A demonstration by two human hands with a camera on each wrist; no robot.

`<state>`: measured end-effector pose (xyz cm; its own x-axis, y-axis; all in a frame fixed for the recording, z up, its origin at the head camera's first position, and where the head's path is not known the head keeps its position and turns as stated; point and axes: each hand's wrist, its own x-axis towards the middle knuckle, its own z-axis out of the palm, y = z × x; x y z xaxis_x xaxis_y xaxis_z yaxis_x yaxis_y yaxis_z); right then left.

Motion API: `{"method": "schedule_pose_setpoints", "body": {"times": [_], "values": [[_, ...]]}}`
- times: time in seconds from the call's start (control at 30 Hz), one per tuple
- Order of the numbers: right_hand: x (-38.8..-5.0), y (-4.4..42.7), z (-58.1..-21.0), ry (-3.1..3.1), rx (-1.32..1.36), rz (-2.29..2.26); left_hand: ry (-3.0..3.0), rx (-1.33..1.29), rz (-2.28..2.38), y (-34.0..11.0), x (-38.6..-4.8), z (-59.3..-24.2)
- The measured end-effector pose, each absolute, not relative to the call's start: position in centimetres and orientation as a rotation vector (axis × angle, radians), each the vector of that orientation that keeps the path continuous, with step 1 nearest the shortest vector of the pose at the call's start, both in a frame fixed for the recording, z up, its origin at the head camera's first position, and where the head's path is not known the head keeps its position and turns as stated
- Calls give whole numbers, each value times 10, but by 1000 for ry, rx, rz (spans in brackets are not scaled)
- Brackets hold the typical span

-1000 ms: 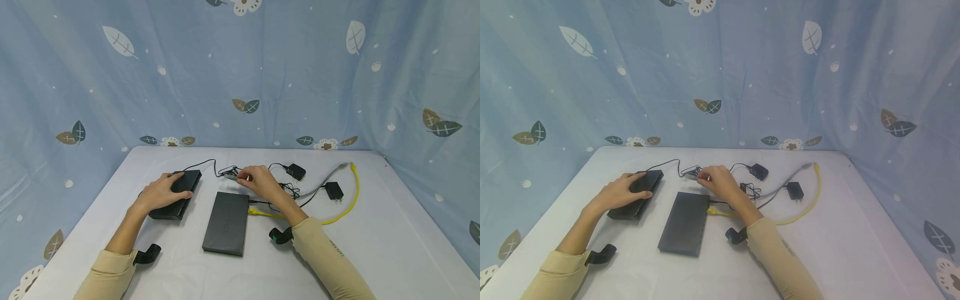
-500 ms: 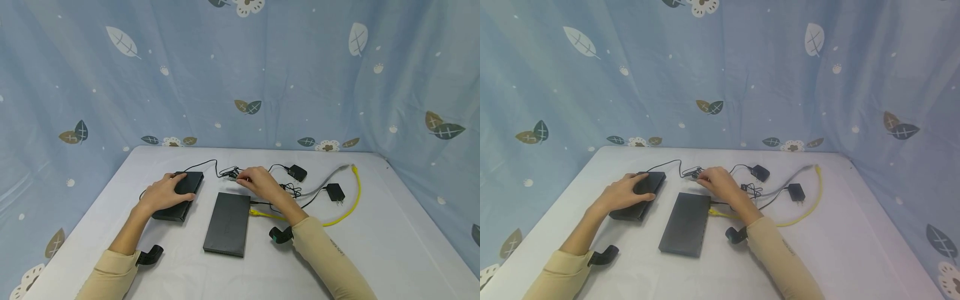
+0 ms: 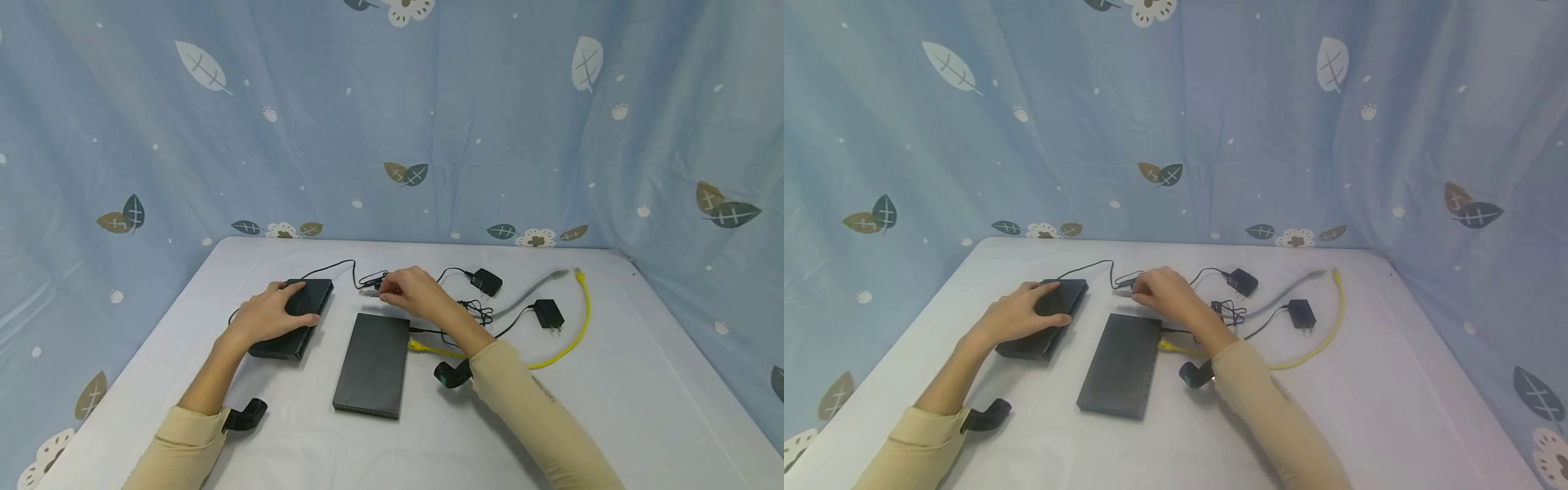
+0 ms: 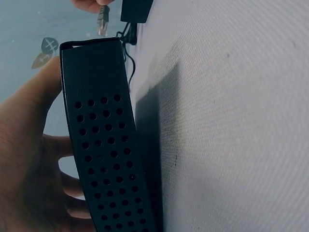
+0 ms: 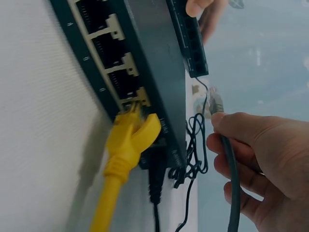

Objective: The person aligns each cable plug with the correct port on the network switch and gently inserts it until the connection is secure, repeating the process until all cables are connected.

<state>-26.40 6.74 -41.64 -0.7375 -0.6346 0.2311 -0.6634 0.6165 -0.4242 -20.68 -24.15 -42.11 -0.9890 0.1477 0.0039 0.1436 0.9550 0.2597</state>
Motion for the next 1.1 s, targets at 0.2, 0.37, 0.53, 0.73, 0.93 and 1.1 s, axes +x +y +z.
{"method": "schedule_pose_setpoints", "body": {"times": [0.2, 0.37, 0.53, 0.73, 0.93, 1.1], "values": [[-269, 58, -412, -2780, 1139, 794, 3090, 231, 409, -241, -206, -420], [-272, 54, -409, -2785, 1188, 840, 3090, 232, 406, -240, -206, -419], [-276, 50, -408, -2834, 1220, 805, 3087, 229, 398, -240, -206, -419], [-279, 43, -408, -2882, 1274, 751, 3080, 224, 403, -240, -206, -418], [-278, 37, -405, -2938, 1271, 716, 3078, 240, 420, -240, -206, -417], [-277, 35, -406, -2950, 1272, 714, 3082, 244, 405, -239, -205, -416]]}}
